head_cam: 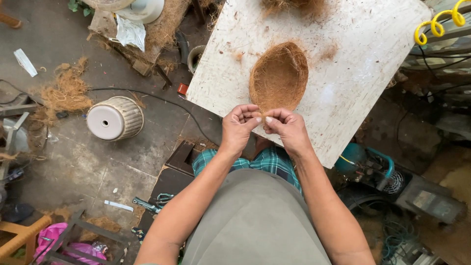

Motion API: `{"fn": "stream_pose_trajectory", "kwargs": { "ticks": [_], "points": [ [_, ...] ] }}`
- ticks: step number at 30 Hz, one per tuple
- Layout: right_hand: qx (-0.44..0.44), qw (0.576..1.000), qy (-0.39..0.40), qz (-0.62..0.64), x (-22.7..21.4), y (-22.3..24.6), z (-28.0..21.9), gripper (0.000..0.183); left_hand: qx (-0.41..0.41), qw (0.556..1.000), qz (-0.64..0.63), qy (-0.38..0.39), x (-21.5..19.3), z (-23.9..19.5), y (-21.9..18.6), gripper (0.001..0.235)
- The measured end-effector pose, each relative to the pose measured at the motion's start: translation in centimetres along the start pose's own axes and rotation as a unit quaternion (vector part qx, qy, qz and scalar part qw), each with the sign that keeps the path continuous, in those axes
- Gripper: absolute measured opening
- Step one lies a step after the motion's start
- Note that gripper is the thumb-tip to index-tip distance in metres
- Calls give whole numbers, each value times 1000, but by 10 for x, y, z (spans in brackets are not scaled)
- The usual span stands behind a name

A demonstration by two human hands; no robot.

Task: The person repeatedly picks up small bundles of coconut coir and presses them into the rim of a shallow oval basket on a white table. The hands work around the edge, tucking and smoothing the fibers to build up the basket's sides.

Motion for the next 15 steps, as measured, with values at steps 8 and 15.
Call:
{"fn": "stream_pose_trajectory", "kwargs": {
  "ticks": [8,15],
  "points": [
    [-72,991,-87,-73,-24,29,2,15,157,962,224,-4,-15,6,-59,31],
    [-196,925,-148,-291,-5,48,6,10,402,801,436,83,14,27,-80,41]
  ]
}}
Point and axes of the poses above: each hand's wrist, its own z-axis towards the middle knuckle, its own x-axis out of the palm, y = z × x, the point moved 10 cm from there along z, towards the middle knuckle, and after that the axes turned 1 degree about x, right-handed, at the moved point
